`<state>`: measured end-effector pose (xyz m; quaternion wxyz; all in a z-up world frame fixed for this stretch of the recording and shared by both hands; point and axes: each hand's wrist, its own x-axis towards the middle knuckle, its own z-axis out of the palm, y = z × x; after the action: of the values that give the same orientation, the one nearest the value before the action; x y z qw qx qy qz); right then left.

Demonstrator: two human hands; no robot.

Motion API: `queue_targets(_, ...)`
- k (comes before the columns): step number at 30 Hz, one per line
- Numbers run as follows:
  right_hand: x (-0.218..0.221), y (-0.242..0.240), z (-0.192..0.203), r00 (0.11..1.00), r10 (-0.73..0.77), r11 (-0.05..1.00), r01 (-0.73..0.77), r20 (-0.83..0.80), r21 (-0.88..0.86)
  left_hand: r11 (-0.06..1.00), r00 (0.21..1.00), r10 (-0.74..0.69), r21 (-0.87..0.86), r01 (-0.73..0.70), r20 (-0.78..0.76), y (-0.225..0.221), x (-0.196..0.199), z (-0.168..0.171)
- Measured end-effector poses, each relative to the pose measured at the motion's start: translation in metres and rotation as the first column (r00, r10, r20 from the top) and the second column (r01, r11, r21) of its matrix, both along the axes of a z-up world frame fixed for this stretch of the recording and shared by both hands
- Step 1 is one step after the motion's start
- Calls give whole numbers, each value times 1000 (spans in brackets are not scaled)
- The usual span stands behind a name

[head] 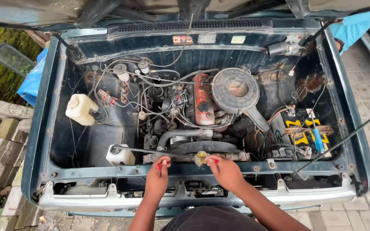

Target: Cleaning and inspecting the engine bay of a vehicle using a brush and a small hand tool.

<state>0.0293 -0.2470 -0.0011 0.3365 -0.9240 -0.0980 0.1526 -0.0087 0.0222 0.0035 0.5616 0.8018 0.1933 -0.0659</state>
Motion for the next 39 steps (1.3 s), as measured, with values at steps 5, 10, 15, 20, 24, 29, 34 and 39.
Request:
queue_targets(5,15,34,7,989,142,983,-146,-46,-109,999,995,43,1,-44,86,11,-2,-1)
queue_targets(10,25,61,28,983,176,977,-180,-42,-112,998,993,58,22,-61,105,19,-10,0)
queue_targets(15,35,76,11,944,306,944,-283,122,-171,993,983,116,20,-120,141,30,-16,-14)
queue_targets(20,47,98,6,875,481,863,-460,58,-211,987,959,144,28,-155,244,34,-16,-30)
queue_targets(24,58,94,4,867,477,797,-359,142,-485,985,958,157,31,-169,242,34,-21,-26)
queue_targets(29,55,94,21,818,575,771,-542,-1,-336,984,953,162,31,-175,256,34,-25,-24)
queue_targets(34,54,88,-7,729,631,736,-454,265,-503,988,940,152,-20,-153,305,30,-27,-10)
queue_targets(39,47,71,-16,878,452,818,-336,161,-466,993,956,106,-83,-86,275,22,-25,-5)
